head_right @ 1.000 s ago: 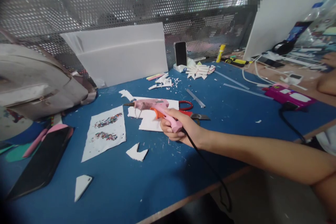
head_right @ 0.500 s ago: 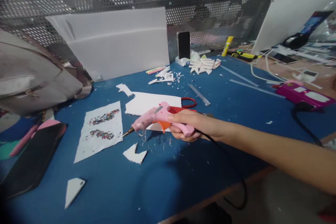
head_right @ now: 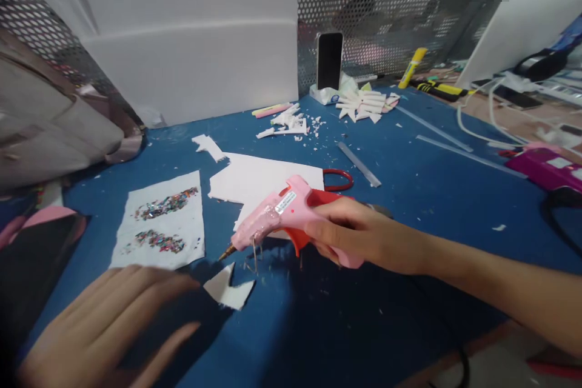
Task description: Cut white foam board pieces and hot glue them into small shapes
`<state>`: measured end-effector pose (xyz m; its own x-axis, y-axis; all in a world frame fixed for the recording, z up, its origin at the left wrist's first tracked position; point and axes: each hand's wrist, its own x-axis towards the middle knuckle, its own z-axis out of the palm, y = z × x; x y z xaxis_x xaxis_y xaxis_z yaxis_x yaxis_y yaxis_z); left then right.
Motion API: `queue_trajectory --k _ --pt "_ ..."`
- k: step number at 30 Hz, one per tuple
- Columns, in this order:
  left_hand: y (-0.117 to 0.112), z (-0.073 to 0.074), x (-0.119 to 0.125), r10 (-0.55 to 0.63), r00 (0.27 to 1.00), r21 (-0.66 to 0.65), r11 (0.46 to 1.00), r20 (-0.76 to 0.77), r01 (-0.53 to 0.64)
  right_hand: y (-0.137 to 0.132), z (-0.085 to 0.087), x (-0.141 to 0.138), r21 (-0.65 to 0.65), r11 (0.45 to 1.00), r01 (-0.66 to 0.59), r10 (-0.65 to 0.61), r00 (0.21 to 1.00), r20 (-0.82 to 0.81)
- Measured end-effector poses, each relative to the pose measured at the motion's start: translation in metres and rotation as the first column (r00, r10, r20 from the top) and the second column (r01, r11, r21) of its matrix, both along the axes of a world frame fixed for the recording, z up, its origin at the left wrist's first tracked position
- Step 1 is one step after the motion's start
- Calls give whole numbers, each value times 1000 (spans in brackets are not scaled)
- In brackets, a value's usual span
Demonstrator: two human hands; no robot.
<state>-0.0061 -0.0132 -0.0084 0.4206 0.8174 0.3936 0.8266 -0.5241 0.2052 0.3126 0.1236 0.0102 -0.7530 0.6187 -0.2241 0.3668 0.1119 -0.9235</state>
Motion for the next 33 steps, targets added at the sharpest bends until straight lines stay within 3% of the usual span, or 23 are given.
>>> queue_trajectory --k 4,7,12,17,18,20,22,24,26,28,33 --pt "26 19 10 49 996 -166 984 -78 -61 0 -4 -3 -65 997 39 -46 992 -115" --pt "33 18 14 80 996 -325 942 -36 -87 4 -9 -4 -121 989 88 -118 957 -266" --pt "35 13 23 107 985 -516 856 132 -24 6 -9 -4 -258 954 149 -241 896 -373" --pt "31 23 34 178 961 -645 764 212 0 1 -1 -9 -323 929 180 -308 859 -408" --pt "30 26 35 166 959 -629 777 232 18 1 0 -10 -327 927 182 -314 855 -414" --pt "28 30 34 75 954 -496 864 289 82 0 0 -11 -340 924 174 -316 847 -427" --pt "27 31 30 -69 957 -221 966 282 135 0 -1 -12 -363 921 143 -309 836 -454" --pt "24 28 25 -146 973 62 989 178 137 0 -1 -13 -406 909 97 -305 820 -485" --pt "22 23 20 -106 990 206 975 93 85 -1 -2 -13 -458 888 43 -303 803 -513" --pt "22 18 18 -79 993 203 977 85 60 -1 -2 -13 -497 868 5 -306 794 -526" --pt "29 14 15 -49 968 3 999 247 50 -1 -4 -13 -510 859 -39 -286 790 -542"
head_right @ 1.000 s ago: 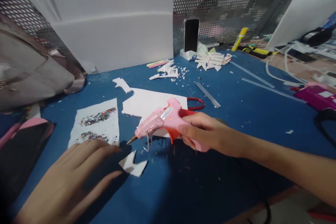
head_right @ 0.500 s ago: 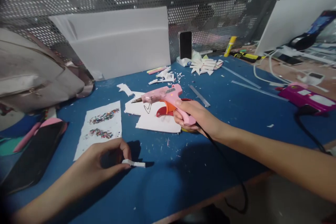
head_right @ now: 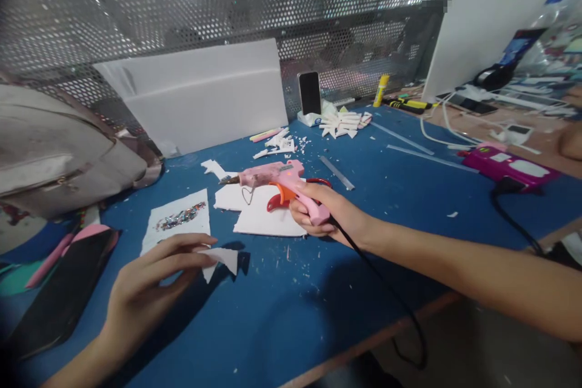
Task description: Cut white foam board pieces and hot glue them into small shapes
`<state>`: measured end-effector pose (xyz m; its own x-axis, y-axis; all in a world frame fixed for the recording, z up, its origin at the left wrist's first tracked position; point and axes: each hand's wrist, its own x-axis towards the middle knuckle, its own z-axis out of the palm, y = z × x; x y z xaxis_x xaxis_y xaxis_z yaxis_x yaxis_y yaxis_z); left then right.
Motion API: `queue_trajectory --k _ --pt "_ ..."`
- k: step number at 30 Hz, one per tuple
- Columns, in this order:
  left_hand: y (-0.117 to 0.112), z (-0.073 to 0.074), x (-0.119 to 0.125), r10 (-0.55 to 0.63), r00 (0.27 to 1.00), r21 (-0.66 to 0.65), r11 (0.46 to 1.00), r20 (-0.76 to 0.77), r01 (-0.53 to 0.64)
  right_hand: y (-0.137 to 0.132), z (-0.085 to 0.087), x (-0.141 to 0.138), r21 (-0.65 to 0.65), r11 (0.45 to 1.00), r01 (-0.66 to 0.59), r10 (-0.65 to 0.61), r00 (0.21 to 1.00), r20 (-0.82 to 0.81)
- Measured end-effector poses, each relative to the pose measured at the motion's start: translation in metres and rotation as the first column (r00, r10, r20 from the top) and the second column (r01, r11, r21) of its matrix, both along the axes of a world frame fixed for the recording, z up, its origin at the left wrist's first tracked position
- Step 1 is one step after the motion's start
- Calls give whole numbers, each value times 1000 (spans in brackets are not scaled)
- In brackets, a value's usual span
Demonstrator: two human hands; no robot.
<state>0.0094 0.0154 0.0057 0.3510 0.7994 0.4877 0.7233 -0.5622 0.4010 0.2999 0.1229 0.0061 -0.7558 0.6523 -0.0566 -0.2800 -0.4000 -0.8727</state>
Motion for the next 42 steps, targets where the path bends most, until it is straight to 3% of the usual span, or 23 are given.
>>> queue_trajectory --k 5,9,13,16,19,24,28,32,37,39,42 --pt "5 -1 -7 -91 995 -149 984 34 95 1 -1 0 -4 1000 -12 12 1000 -1" --pt "5 1 -10 -95 995 -232 968 36 101 0 -1 -1 27 1000 -6 5 1000 28" --pt "8 5 -9 -131 991 -362 923 23 131 -2 -1 -1 40 999 0 -2 998 62" --pt "10 7 -9 -136 986 -428 889 94 163 -3 -2 -1 37 999 6 -9 997 75" --pt "11 8 -7 -80 979 -457 875 187 158 -3 -3 -1 19 1000 7 -9 997 80" --pt "7 5 -2 139 917 -512 855 374 79 -3 -4 -1 22 1000 10 -11 997 72" --pt "3 6 -2 199 867 -504 861 456 67 -3 -4 -1 32 999 4 -6 998 68" --pt "1 7 -7 250 896 -404 910 366 -89 -3 -5 0 5 1000 -19 19 998 57" --pt "3 5 -13 319 845 -383 912 430 -150 -3 -7 1 -132 987 -88 86 996 -20" --pt "2 6 -12 280 844 -339 932 457 -125 -2 -8 1 -183 975 -123 114 992 -60" --pt "-1 10 -9 103 906 -113 992 412 -61 0 -10 3 -235 956 -177 159 983 -91"
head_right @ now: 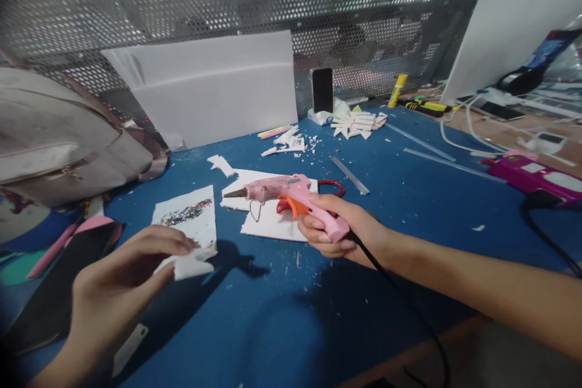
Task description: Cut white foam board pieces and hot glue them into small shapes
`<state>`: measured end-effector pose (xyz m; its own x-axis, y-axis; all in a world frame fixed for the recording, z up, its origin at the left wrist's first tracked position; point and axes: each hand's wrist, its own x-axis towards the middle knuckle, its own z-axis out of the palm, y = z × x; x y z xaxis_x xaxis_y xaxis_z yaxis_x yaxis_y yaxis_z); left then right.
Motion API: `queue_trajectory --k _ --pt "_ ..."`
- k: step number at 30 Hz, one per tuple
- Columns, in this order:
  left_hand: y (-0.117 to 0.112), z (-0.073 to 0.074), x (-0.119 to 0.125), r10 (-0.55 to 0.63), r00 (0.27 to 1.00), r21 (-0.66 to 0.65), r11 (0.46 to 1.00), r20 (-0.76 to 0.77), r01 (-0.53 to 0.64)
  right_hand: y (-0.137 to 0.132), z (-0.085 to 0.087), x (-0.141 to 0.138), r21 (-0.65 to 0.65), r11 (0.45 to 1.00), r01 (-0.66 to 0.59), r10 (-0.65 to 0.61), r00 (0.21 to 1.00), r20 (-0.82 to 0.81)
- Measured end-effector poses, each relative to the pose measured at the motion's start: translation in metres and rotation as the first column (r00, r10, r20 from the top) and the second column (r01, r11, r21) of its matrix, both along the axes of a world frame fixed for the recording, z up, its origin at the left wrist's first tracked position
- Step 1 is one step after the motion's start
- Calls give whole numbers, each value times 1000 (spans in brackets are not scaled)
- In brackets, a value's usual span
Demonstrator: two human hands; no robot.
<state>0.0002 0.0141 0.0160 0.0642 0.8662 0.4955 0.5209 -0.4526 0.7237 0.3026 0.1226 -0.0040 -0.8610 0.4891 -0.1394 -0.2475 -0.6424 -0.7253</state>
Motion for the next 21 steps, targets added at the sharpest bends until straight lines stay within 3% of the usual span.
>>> queue_trajectory --k 3,7,14,21 --pt "-7 4 1 -45 988 152 986 -149 68 1 -1 0 -37 995 -98 98 995 16" --pt "-13 4 0 -143 954 105 979 -262 176 -4 1 -2 8 978 -207 204 970 132" --pt "-13 2 4 -194 950 76 973 -246 218 -11 0 -3 274 932 -239 174 954 243" --pt "-10 1 7 -200 958 42 976 -203 213 -10 -2 0 348 897 -274 177 942 285"
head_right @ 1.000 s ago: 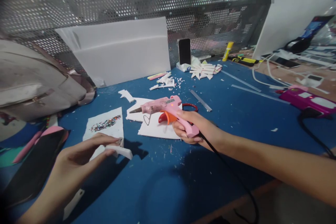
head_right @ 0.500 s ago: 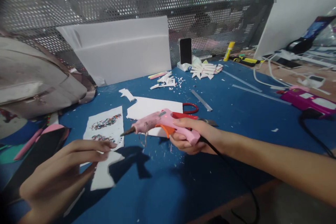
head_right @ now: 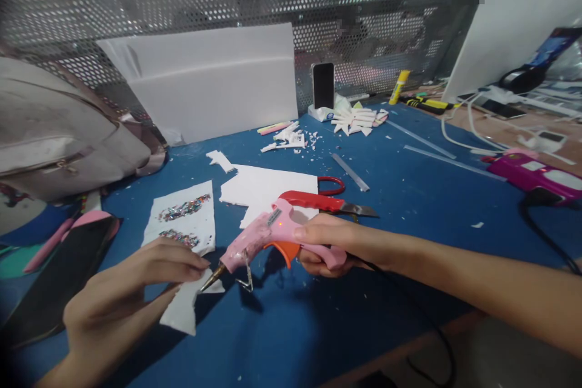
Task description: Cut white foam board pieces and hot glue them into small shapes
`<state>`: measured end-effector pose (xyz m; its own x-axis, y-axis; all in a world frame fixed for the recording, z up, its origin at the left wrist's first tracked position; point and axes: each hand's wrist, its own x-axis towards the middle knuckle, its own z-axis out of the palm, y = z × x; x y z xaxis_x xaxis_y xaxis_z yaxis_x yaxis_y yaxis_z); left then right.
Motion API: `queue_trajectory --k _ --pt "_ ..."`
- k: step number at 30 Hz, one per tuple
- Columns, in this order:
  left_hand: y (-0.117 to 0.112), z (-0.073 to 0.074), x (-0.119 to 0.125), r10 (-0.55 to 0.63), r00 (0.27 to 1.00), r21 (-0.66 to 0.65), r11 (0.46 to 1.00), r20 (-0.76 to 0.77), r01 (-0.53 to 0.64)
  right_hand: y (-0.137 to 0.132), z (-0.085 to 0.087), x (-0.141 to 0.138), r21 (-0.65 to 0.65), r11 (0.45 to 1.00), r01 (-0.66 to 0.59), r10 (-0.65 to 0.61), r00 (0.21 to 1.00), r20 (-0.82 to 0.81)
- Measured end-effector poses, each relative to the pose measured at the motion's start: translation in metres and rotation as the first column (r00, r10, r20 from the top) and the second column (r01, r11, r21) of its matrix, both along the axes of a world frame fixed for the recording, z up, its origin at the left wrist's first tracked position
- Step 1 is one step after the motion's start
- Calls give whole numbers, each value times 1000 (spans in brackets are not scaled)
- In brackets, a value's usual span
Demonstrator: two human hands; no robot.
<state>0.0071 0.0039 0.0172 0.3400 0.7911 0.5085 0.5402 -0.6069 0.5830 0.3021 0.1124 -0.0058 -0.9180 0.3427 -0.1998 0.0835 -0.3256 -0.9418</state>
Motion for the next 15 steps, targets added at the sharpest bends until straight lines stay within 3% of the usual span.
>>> queue_trajectory --k 4,9,15 --pt "1 -3 -3 -17 1000 -30 999 26 18 -1 1 0 22 1000 15 -16 999 46" --pt "4 -4 -3 -96 994 41 995 51 94 0 1 -1 31 999 15 -16 1000 27" --pt "5 1 -3 -108 994 72 992 34 106 1 -2 0 38 999 -1 1 1000 13"
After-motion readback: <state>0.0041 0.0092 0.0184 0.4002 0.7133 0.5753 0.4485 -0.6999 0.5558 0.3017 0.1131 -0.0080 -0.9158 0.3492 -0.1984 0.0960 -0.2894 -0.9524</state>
